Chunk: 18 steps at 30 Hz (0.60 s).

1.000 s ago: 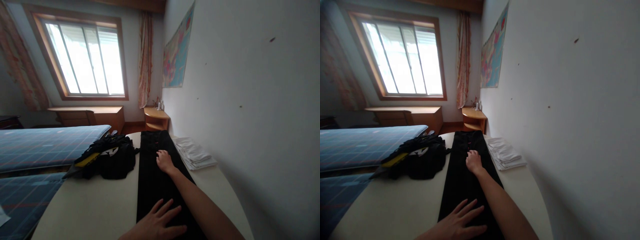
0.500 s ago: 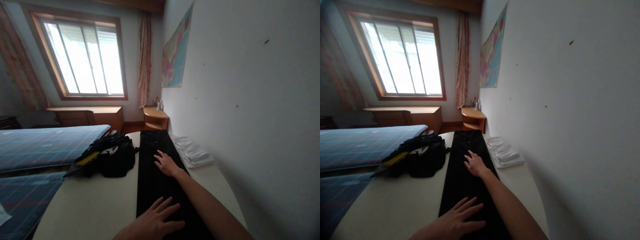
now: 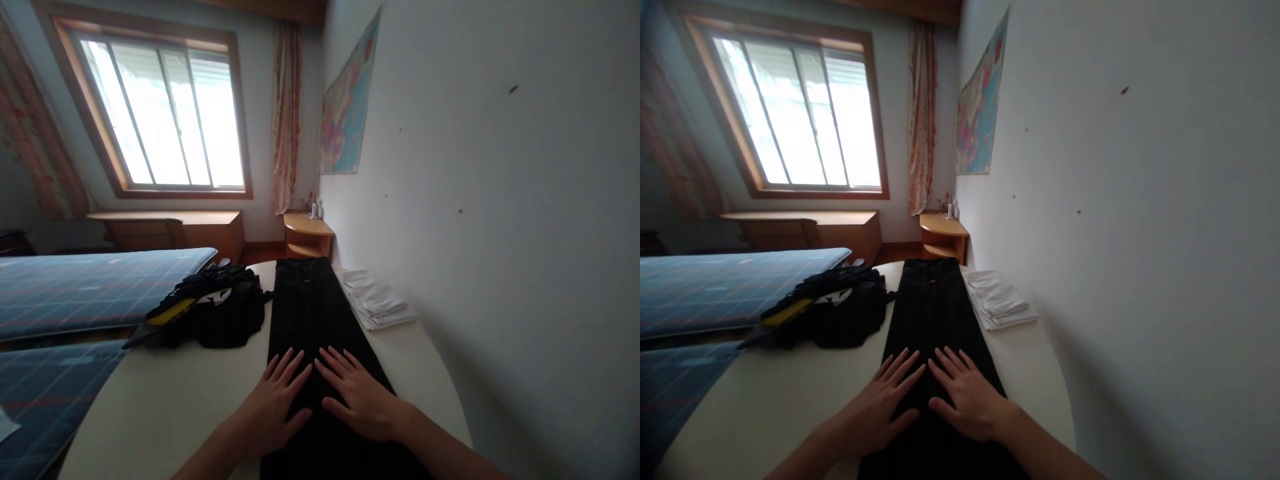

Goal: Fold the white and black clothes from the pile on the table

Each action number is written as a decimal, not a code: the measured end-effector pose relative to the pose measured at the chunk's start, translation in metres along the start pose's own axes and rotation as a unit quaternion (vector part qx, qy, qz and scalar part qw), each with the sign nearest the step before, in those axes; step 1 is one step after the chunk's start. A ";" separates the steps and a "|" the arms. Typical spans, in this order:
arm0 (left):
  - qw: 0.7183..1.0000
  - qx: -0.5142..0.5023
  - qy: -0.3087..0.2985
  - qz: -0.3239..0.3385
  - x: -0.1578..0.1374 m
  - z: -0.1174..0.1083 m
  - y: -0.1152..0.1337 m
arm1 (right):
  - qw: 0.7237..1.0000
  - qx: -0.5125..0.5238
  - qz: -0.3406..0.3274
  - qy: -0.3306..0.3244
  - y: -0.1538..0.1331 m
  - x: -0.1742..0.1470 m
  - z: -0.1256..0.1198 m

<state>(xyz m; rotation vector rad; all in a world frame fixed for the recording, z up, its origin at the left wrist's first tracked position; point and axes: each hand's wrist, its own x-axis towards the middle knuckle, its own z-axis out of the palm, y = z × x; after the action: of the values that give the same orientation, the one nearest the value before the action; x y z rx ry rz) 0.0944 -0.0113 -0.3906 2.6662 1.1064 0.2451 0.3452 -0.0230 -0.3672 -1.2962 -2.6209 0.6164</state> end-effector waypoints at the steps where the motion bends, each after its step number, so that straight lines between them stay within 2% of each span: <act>1: 1.000 0.005 -0.008 -0.001 -0.002 -0.001 0.007 | 1.000 0.010 -0.004 -0.008 -0.006 -0.007 0.000; 6: 0.998 0.016 -0.054 0.037 -0.017 0.000 0.033 | 0.996 0.078 -0.004 -0.036 -0.027 -0.047 -0.007; 10: 0.990 0.073 -0.053 0.111 -0.037 0.016 0.037 | 0.997 0.074 0.025 -0.003 -0.027 -0.073 0.001; 12: 0.980 0.121 -0.014 0.154 -0.047 0.023 0.037 | 0.999 0.040 0.012 0.009 -0.024 -0.081 0.011; 15: 0.959 0.170 0.079 0.214 -0.059 0.028 0.040 | 1.000 -0.013 -0.018 0.001 -0.020 -0.087 0.020; 18: 0.940 0.171 0.162 0.246 -0.063 0.029 0.046 | 1.000 0.003 -0.022 0.010 -0.024 -0.092 0.019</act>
<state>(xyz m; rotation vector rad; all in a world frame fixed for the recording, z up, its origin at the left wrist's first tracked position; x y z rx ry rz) 0.0880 -0.0925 -0.4093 3.2780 0.5647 0.6546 0.3780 -0.1137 -0.3697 -1.2333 -2.6228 0.6004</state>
